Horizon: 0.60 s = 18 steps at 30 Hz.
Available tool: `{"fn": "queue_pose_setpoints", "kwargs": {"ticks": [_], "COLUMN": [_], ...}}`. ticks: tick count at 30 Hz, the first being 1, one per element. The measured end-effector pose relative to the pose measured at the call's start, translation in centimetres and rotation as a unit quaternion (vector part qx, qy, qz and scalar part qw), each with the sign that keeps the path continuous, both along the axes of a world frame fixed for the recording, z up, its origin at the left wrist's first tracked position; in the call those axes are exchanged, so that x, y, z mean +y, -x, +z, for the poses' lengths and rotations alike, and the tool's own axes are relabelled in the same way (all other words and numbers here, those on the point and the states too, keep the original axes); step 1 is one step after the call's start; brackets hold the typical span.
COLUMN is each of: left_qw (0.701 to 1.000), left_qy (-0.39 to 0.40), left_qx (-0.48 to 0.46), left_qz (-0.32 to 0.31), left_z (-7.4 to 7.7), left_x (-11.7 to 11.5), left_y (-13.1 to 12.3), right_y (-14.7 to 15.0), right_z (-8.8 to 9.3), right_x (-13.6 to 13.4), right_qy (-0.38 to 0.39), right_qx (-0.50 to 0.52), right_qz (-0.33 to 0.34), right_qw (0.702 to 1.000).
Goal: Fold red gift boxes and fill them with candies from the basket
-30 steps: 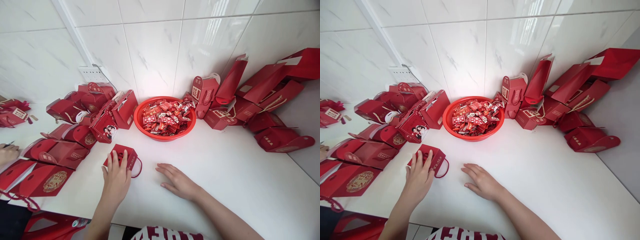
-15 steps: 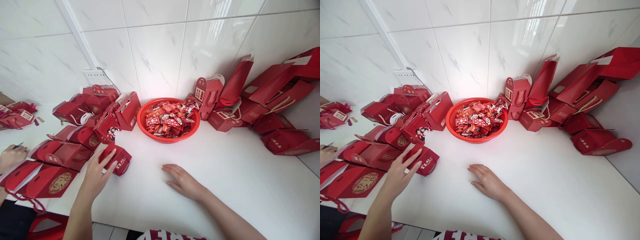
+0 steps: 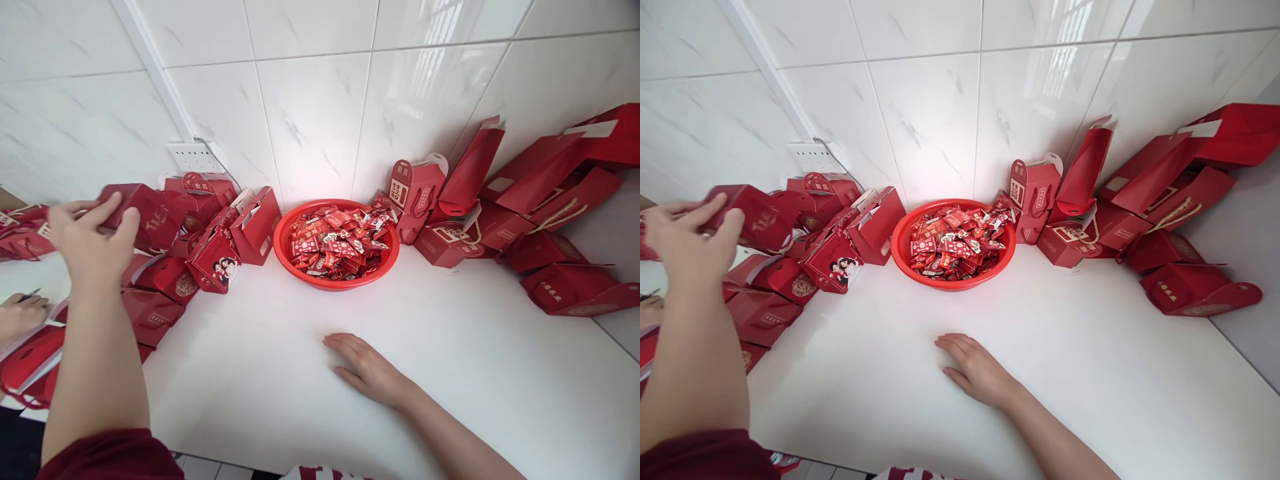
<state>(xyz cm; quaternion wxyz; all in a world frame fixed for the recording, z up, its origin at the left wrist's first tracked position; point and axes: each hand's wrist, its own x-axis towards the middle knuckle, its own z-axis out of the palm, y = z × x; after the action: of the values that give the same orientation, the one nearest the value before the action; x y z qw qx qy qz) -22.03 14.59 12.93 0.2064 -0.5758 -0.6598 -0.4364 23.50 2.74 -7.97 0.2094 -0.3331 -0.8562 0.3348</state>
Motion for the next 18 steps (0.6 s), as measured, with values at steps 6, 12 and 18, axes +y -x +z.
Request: {"fn": "queue_pose_setpoints", "kwargs": {"ticks": [6,12,18], "left_qw": [0.997,0.989,0.974], "left_qy": [0.054,0.132,0.197], "left_qx": [0.06,0.046,0.099], "left_qz": [-0.005,0.043,0.04], "left_z": [-2.5,-4.3,-4.5], "left_x": [5.5,7.8,8.2], "left_y": [2.2,4.0,5.7], "right_y": [0.1,0.0,0.0], "right_z": [0.1,0.3,0.2], "right_x": [0.2,0.2,0.2], "right_qy": [0.0,0.009,0.011], "right_qx": [0.006,0.006,0.006], "right_qz": [0.002,-0.001,0.002], "right_qw": [1.0,1.0,1.0]}}
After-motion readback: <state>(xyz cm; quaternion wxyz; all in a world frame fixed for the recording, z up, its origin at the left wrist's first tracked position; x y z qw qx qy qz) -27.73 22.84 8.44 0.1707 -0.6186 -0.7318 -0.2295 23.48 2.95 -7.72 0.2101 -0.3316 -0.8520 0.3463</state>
